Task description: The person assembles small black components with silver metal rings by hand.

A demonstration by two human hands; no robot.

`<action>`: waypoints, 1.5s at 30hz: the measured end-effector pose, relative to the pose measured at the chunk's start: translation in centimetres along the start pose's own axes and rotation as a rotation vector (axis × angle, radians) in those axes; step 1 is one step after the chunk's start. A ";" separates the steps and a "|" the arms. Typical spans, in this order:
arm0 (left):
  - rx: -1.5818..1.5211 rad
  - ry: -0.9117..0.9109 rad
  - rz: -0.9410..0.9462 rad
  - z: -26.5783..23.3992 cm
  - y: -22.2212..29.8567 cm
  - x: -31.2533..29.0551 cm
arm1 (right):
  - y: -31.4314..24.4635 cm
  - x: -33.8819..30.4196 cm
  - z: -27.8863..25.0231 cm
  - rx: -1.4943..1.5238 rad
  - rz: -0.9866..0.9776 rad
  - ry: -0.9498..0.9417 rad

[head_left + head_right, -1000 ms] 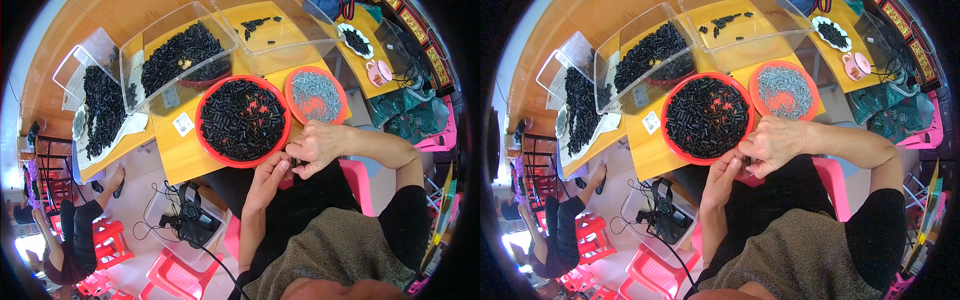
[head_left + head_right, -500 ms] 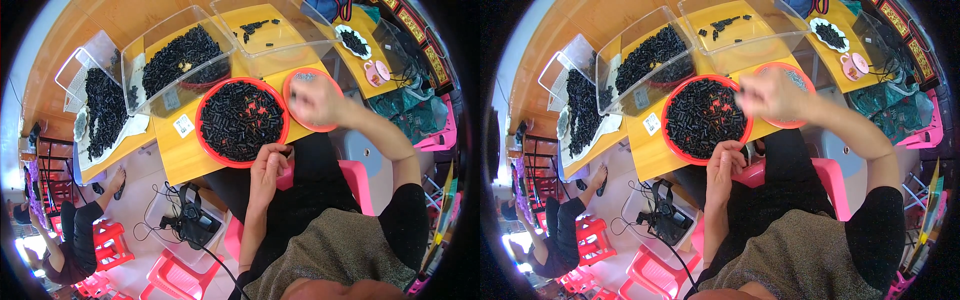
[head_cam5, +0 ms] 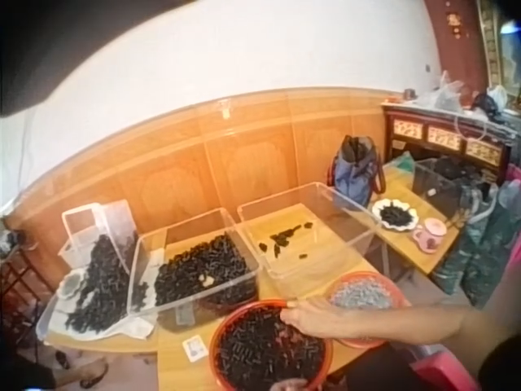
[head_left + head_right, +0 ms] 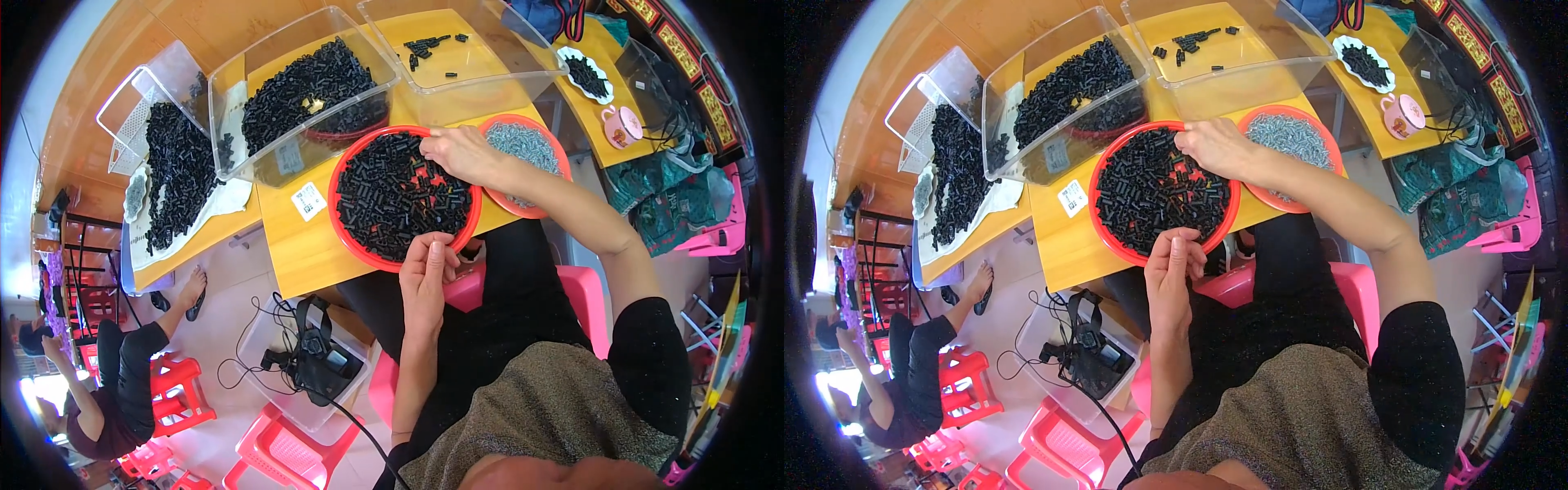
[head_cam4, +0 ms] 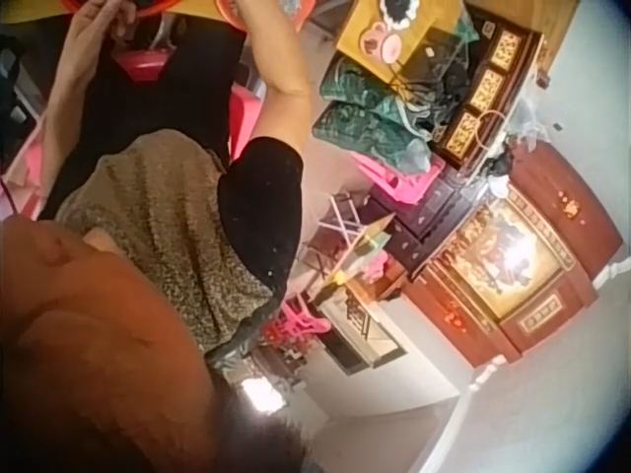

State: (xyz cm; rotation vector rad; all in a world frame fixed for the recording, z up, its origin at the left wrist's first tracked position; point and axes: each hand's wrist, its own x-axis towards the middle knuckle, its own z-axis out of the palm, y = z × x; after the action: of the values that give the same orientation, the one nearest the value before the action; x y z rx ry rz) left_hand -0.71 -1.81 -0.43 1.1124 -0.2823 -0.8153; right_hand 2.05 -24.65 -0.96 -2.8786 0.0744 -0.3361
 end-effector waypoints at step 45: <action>-0.098 0.131 0.008 -1.5 -0.5 0.9 | -0.3 -0.2 2.3 0.168 0.072 -0.025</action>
State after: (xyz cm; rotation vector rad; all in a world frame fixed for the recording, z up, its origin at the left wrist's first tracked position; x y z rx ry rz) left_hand 0.53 -1.51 -1.66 1.0667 -0.1355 -0.7377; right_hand 2.40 -23.77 -3.10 -2.7051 0.1380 -0.2788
